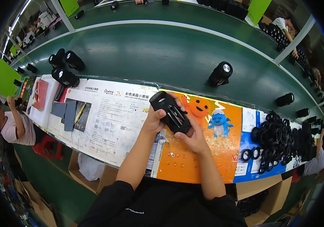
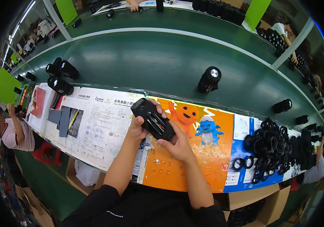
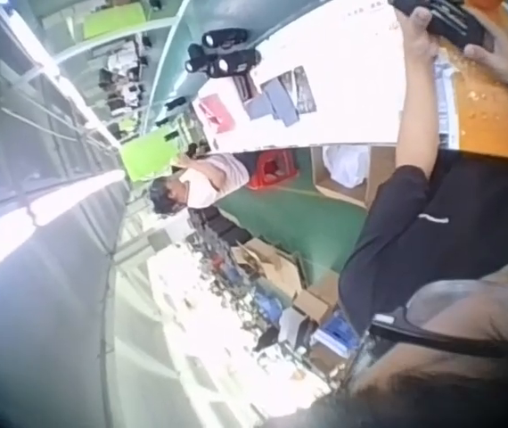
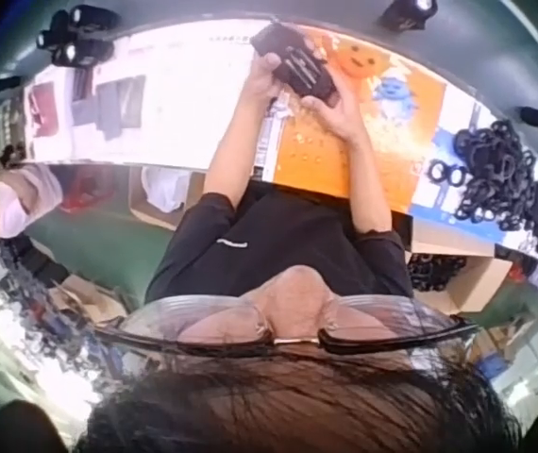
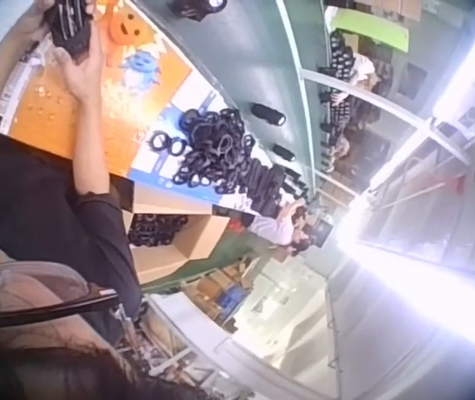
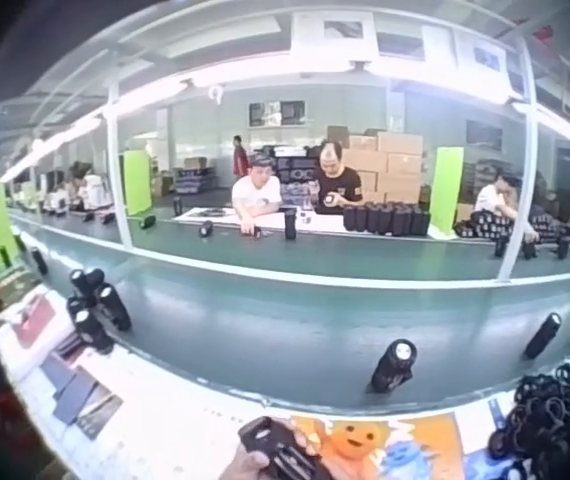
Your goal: The person assembles cylindrical electronic components by hand, fitting rubber rings and plastic housings onto the components on a factory production line.
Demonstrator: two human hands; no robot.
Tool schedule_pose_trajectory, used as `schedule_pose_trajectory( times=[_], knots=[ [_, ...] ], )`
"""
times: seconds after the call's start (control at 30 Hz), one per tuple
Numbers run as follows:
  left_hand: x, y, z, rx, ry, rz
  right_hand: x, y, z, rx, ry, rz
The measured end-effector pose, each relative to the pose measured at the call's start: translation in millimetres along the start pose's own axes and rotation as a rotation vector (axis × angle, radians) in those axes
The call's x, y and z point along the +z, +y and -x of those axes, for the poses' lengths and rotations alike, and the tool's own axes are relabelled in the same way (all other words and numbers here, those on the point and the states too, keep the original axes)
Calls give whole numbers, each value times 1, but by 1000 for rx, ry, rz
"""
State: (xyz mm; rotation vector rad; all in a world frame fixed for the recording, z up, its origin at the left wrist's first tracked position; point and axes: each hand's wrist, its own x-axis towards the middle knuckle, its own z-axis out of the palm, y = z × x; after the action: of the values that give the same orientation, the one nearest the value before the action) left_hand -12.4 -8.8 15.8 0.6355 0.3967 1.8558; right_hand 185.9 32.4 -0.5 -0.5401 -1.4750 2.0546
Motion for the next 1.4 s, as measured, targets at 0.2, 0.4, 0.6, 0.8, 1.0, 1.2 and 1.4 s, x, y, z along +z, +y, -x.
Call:
schedule_pose_trajectory(
  times=[0.2, 0.4, 0.6, 0.8, 1.0, 1.2, 1.4],
  knots=[
    [5, -8, 5, 23, 61, -187, -2, -4, 1, 45, -22, -47],
    [8, -10, 6, 31, 95, -204, 1, -6, 1, 16, -27, -43],
    [7, -9, 7, 13, 91, -202, 0, -4, 2, 0, -38, -7],
    [10, -21, 8, 50, 102, -159, 1, 1, 3, -40, -16, -11],
    [9, -7, 8, 64, 48, -201, 3, 1, 1, -62, -29, 37],
    [16, -6, 7, 111, 44, -218, 5, 1, 2, -47, -11, 21],
    [9, -8, 7, 88, 31, -204, 3, 2, 2, -34, -34, 6]
  ],
)
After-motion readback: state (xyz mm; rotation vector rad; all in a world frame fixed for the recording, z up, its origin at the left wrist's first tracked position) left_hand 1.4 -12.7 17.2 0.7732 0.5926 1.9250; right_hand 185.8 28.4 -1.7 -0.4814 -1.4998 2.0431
